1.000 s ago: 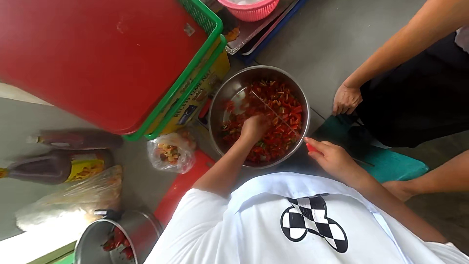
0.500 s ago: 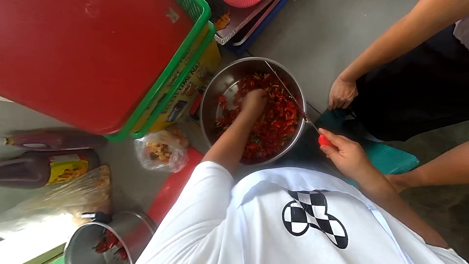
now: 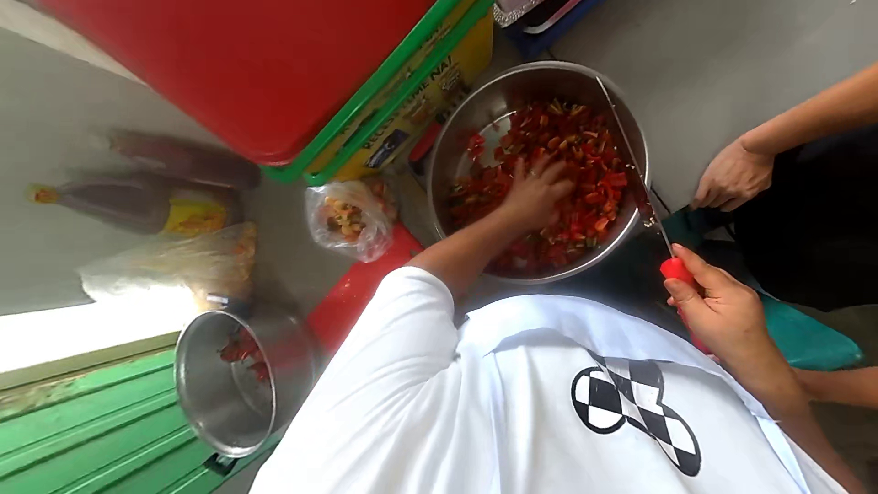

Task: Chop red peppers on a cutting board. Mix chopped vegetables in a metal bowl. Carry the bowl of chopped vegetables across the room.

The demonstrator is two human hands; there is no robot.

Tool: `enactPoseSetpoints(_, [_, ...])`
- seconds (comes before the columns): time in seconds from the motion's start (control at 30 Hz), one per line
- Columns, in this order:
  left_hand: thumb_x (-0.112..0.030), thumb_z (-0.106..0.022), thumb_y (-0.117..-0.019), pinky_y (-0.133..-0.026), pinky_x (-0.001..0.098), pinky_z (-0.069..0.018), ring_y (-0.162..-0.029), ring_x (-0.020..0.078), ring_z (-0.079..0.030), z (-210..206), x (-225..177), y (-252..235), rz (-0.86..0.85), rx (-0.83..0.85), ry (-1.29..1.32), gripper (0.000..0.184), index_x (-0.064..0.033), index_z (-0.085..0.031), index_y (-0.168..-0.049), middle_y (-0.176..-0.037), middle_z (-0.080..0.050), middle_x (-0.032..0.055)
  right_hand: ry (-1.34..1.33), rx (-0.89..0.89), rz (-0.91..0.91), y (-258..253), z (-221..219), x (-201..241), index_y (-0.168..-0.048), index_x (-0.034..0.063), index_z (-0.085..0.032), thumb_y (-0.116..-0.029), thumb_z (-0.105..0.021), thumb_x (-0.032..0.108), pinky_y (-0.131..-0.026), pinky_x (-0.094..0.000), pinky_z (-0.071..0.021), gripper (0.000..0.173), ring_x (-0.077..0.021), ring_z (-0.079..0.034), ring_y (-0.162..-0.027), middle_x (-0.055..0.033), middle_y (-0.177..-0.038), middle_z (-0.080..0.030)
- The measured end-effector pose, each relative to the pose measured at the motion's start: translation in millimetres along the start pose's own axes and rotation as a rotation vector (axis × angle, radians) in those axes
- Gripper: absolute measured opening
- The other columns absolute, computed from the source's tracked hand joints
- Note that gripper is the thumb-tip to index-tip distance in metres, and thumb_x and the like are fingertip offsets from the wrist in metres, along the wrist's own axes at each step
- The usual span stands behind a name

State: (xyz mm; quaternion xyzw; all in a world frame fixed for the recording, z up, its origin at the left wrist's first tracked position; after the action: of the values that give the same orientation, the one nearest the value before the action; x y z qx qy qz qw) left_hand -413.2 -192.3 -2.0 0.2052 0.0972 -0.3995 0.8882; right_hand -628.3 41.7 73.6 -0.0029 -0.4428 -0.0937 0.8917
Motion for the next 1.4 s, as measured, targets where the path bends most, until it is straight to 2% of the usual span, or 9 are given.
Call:
enactPoseSetpoints(0.1, [-0.021,-0.075,-0.0908,-0.115,0.0564,-0.0406,-0.140,0.0383,-0.048,41.3,54.6,-2.2,0.140,-0.068,0.215,0.051,-0.0066,-0.061,-0.138,-0.150,-0.051,0.0211,-0.006,-0.007,-0.013,3.4,1.1,-4.0,-0.143,0.0047,-0.059,-0.1050,-0.054,0.032,-0.073,-0.0361,-0.0586,0.047,-0.0225,-0.069,-0.082,-0.0235,-0.110,-0.070])
enactPoseSetpoints(0.33, [-0.051,-0.036,-0.1098,-0.112,0.0641,-0.0389,-0.137,0.0448,-0.049,52.0,100.8,62.6,0.833,-0.046,0.517,0.067,0.0004,-0.043,-0.151,-0.148,-0.048,0.0312,-0.049,-0.009,-0.009,3.8,-0.8,-6.4,-0.144,0.0036,-0.058,-0.1048,-0.055,0.031,-0.073,-0.0354,-0.0588,0.048,-0.0220,-0.069,-0.082,-0.0233,-0.112,-0.070])
enactPoseSetpoints(0.43, [-0.059,-0.053,-0.1016,-0.114,0.0642,-0.0362,-0.144,0.0469,-0.040,14.7,88.3,64.7,0.905,-0.048,0.609,0.076,-0.0038,-0.043,-0.153,-0.158,-0.034,0.0326,-0.053,0.009,-0.007,1.9,-5.0,-3.7,-0.144,0.0035,-0.058,-0.1049,-0.054,0.033,-0.073,-0.0378,-0.0588,0.049,-0.0236,-0.069,-0.082,-0.0239,-0.111,-0.070])
enactPoseSetpoints(0.5, [-0.036,-0.074,-0.0935,-0.104,0.0573,-0.0486,-0.129,0.0381,-0.056,-5.3,85.6,56.9,0.882,-0.205,0.852,0.067,-0.0046,-0.047,-0.146,-0.142,-0.053,0.0266,-0.059,0.018,-0.001,0.5,-8.2,-2.0,-0.144,0.0042,-0.059,-0.1049,-0.054,0.033,-0.073,-0.0381,-0.0594,0.049,-0.0237,-0.069,-0.083,-0.0233,-0.110,-0.070])
enactPoseSetpoints(0.63, [-0.014,-0.067,-0.0951,-0.081,0.0437,-0.0561,-0.098,0.0250,-0.064,17.4,54.8,42.5,0.721,-0.238,1.182,0.049,-0.0071,-0.050,-0.141,-0.122,-0.062,0.0176,-0.068,0.030,-0.006,0.7,-8.9,0.8,-0.144,0.0066,-0.059,-0.1043,-0.056,0.030,-0.073,-0.0353,-0.0595,0.046,-0.0208,-0.069,-0.083,-0.0205,-0.111,-0.070])
enactPoseSetpoints(0.93, [-0.015,-0.069,-0.0972,-0.103,0.0503,-0.0527,-0.115,0.0295,-0.067,73.5,19.5,51.0,0.265,0.019,0.426,0.028,-0.0023,-0.070,-0.123,-0.123,-0.069,0.0183,-0.099,0.010,-0.007,4.9,-5.5,-3.7,-0.146,0.0085,-0.058,-0.1043,-0.057,0.029,-0.073,-0.0317,-0.0592,0.046,-0.0162,-0.068,-0.081,-0.0177,-0.109,-0.070])
enactPoseSetpoints(1.1, [-0.031,-0.084,-0.0843,-0.111,0.0791,-0.0264,-0.153,0.0544,-0.013,-10.0,-15.4,67.3,0.130,0.264,0.121,0.071,-0.0291,-0.054,-0.149,-0.169,-0.023,0.0182,-0.078,0.036,-0.027,2.4,-10.1,-0.8,-0.143,0.0070,-0.059,-0.1037,-0.057,0.027,-0.074,-0.0361,-0.0598,0.045,-0.0215,-0.070,-0.084,-0.0197,-0.111,-0.070])
enactPoseSetpoints(1.27, [-0.002,-0.068,-0.0916,-0.108,0.0591,-0.0460,-0.130,0.0436,-0.055,13.2,34.6,47.2,0.129,-0.019,0.204,0.025,-0.0010,-0.070,-0.116,-0.137,-0.059,0.0241,-0.070,0.033,-0.011,2.9,-8.4,1.4,-0.143,0.0082,-0.060,-0.1042,-0.057,0.030,-0.076,-0.0365,-0.0600,0.045,-0.0215,-0.070,-0.086,-0.0189,-0.112,-0.070])
enactPoseSetpoints(1.4, [-0.011,-0.071,-0.0952,-0.107,0.0554,-0.0475,-0.126,0.0397,-0.058,67.4,48.1,42.6,0.301,-0.096,0.374,0.037,0.0022,-0.062,-0.128,-0.134,-0.058,0.0265,-0.085,0.011,-0.022,4.9,-4.8,-2.1,-0.143,0.0082,-0.060,-0.1040,-0.057,0.030,-0.075,-0.0351,-0.0598,0.045,-0.0205,-0.070,-0.085,-0.0191,-0.113,-0.070])
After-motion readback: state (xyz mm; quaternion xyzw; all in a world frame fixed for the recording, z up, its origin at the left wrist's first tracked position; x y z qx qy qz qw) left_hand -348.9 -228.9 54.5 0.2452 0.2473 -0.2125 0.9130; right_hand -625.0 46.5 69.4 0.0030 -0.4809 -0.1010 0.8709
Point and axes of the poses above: each hand's wrist, its own y-axis away from the middle knuckle, its own z-axis out of the back of the hand, x = y × z, the point moved 3 cm from there along -y, towards the middle knuckle
